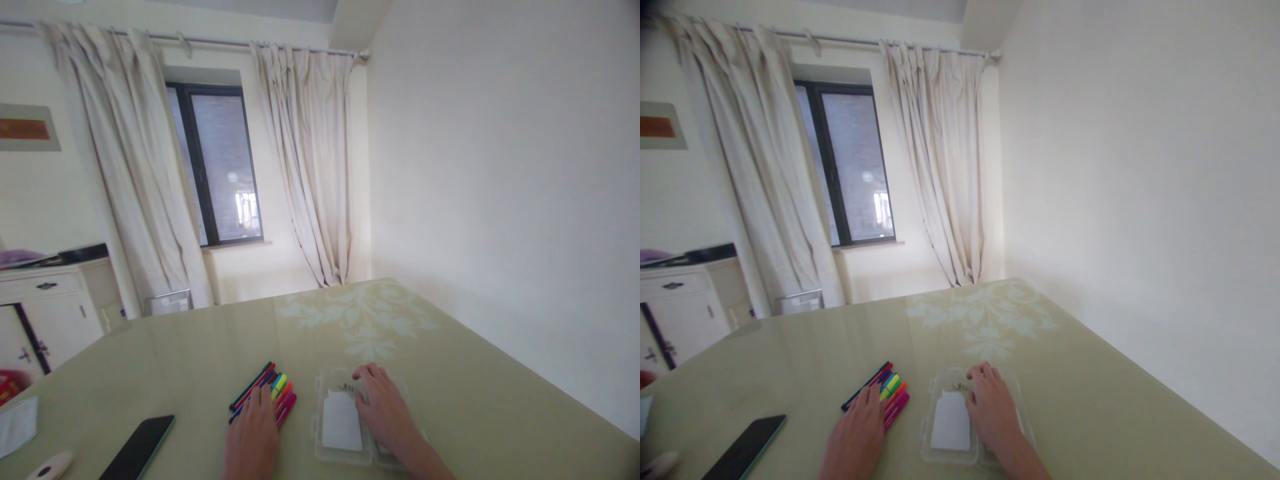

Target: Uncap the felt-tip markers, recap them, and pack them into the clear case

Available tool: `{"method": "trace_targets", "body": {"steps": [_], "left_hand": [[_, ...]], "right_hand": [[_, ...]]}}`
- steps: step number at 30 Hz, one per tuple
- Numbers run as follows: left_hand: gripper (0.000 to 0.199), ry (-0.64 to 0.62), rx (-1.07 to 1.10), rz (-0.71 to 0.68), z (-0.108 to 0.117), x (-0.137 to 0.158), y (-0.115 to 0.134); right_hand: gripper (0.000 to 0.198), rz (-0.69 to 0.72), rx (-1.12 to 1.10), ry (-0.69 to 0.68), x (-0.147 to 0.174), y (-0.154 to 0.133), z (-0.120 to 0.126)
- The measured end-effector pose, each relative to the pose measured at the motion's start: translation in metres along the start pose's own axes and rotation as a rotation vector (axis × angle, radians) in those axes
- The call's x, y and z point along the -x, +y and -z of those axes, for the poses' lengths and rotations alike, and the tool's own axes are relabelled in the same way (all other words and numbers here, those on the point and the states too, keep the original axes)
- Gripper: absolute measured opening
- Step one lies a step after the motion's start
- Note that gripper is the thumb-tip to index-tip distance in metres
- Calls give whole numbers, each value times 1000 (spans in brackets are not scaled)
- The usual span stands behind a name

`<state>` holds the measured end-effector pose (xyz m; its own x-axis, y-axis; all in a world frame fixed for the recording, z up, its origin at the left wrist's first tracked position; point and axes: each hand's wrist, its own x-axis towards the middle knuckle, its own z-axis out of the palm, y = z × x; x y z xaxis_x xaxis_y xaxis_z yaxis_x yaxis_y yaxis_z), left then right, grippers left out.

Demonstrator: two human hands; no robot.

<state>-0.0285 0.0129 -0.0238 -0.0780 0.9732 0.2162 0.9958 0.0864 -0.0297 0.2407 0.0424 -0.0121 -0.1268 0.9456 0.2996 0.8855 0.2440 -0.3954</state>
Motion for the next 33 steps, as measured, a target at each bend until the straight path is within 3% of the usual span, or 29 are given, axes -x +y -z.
{"method": "trace_targets", "body": {"steps": [5, 14, 25, 29, 33], "left_hand": [[43, 81, -19, 4, -6, -3, -8], [40, 89, -48, -9, -1, -5, -13], [36, 131, -83, 27, -3, -5, -16], [36, 166, 6, 7, -3, -8, -15], [30, 144, 187, -113, 10, -6, -9]], "right_hand": [[38, -33, 58, -22, -4, 12, 0], [34, -178, 223, 2, -15, 42, 10], [37, -236, 315, 53, -17, 59, 9], [41, -256, 358, 28, -16, 62, 15], [42, -263, 393, 17, -15, 66, 20]]}}
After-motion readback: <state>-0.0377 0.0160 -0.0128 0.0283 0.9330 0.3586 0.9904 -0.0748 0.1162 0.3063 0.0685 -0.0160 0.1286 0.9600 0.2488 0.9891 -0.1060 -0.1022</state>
